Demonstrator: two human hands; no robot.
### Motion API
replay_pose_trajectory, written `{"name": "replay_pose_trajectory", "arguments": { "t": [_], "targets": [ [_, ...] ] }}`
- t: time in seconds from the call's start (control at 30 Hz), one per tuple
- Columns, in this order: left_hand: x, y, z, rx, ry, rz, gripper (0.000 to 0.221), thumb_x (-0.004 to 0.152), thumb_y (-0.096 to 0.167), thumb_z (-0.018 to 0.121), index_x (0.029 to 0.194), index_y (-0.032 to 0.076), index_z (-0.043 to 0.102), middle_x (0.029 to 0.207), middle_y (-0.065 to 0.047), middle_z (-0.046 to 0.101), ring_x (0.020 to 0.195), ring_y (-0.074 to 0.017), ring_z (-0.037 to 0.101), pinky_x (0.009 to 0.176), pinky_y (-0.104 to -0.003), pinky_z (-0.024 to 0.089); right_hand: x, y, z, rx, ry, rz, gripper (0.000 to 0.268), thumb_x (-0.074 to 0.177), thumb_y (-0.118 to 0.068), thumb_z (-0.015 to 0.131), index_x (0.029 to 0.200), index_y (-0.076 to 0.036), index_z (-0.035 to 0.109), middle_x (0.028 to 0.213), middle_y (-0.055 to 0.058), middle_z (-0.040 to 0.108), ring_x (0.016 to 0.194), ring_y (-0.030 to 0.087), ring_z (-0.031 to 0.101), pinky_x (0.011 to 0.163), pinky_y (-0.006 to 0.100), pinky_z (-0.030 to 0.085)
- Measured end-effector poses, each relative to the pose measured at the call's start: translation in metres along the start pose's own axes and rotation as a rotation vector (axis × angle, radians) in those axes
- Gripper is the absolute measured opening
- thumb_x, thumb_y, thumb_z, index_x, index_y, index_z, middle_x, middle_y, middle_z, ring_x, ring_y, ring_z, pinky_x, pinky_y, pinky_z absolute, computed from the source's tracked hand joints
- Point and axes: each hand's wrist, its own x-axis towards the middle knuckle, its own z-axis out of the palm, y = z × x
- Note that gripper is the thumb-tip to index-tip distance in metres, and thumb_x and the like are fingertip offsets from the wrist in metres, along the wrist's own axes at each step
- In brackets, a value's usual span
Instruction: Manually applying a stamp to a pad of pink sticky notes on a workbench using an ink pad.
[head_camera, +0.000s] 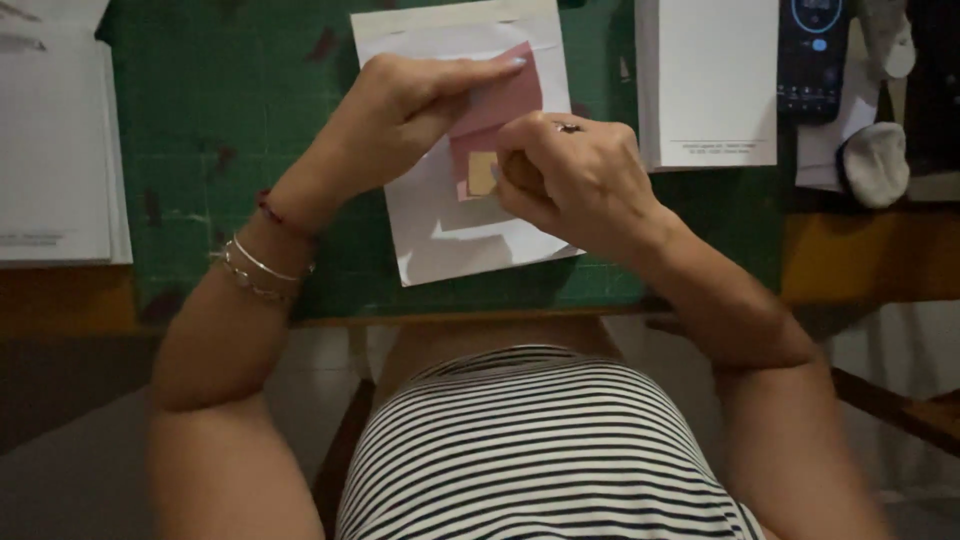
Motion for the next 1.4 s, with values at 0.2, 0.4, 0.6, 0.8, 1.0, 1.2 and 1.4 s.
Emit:
{"name": "replay_pose_trajectory", "arguments": {
  "t": [0.2, 0.4, 0.6, 0.8, 1.0, 1.2, 1.4],
  "targets": [
    [0.001, -0.007, 0.004, -0.026, 0.033, 0.044, 0.051, 0.108, -0.011, 0.052, 0.157, 0.002, 0.062, 0.145, -0.019, 0.075, 0.093, -0.0163, 0.068, 0.073, -0.031, 0.046, -0.002, 0.006, 0.005, -0.028, -0.048, -0.011, 0.027, 0.104, -0.003, 0.077, 0.114, -0.006, 0.053, 0.084, 0.008, 0.059, 0.062, 0.023, 0.055, 0.056, 0.036, 0.042],
    [0.001, -0.006, 0.005, -0.036, 0.034, 0.047, 0.049, 0.109, -0.011, 0.05, 0.155, -0.001, 0.062, 0.149, -0.02, 0.071, 0.113, -0.0239, 0.075, 0.08, -0.031, 0.051, -0.002, 0.014, 0.011, -0.049, -0.089, -0.062, 0.032, 0.101, -0.005, 0.081, 0.116, -0.007, 0.053, 0.084, 0.007, 0.061, 0.066, 0.025, 0.06, 0.058, 0.039, 0.046],
    [0.003, -0.007, 0.005, -0.011, 0.034, 0.069, 0.047, 0.11, -0.009, 0.053, 0.156, 0.0, 0.062, 0.155, -0.018, 0.065, 0.135, -0.0311, 0.072, 0.097, -0.035, 0.057, -0.005, 0.016, 0.021, -0.062, -0.102, -0.01, 0.025, 0.11, -0.013, 0.074, 0.116, -0.007, 0.05, 0.085, 0.011, 0.063, 0.063, 0.026, 0.057, 0.055, 0.038, 0.043],
    [0.004, -0.005, 0.004, 0.045, 0.03, 0.064, 0.058, 0.103, -0.01, 0.057, 0.158, 0.005, 0.062, 0.15, -0.019, 0.072, 0.124, -0.0261, 0.074, 0.091, -0.033, 0.051, -0.012, 0.02, 0.029, 0.01, -0.039, -0.069, 0.025, 0.108, -0.002, 0.074, 0.112, -0.006, 0.05, 0.082, 0.01, 0.056, 0.06, 0.023, 0.05, 0.053, 0.037, 0.041],
    [0.004, -0.003, 0.004, 0.066, 0.026, 0.099, 0.039, 0.117, 0.004, 0.06, 0.156, -0.001, 0.062, 0.149, -0.024, 0.071, 0.123, -0.0298, 0.075, 0.093, -0.037, 0.054, -0.005, 0.02, 0.024, 0.071, -0.054, -0.053, 0.029, 0.108, 0.0, 0.077, 0.112, -0.005, 0.048, 0.084, 0.01, 0.06, 0.061, 0.025, 0.053, 0.056, 0.038, 0.044],
    [-0.001, 0.0, 0.002, 0.031, -0.022, 0.048, 0.039, 0.113, 0.006, 0.068, 0.152, 0.001, 0.065, 0.149, -0.02, 0.069, 0.131, -0.0272, 0.071, 0.101, -0.036, 0.054, -0.014, 0.028, 0.006, 0.323, 0.122, -0.041, 0.022, 0.11, -0.003, 0.072, 0.12, -0.003, 0.052, 0.085, 0.006, 0.065, 0.066, 0.019, 0.065, 0.063, 0.034, 0.058],
    [0.0, 0.021, -0.001, 0.254, -0.083, 0.128, 0.029, 0.105, -0.005, 0.066, 0.127, 0.007, 0.08, 0.11, -0.013, 0.079, 0.086, -0.0311, 0.071, 0.065, -0.043, 0.049, -0.041, 0.079, -0.025, 0.384, 0.51, 0.159, 0.032, 0.089, 0.013, 0.063, 0.113, -0.003, 0.049, 0.104, 0.013, 0.05, 0.079, 0.022, 0.047, 0.067, 0.036, 0.043]
  ]
}}
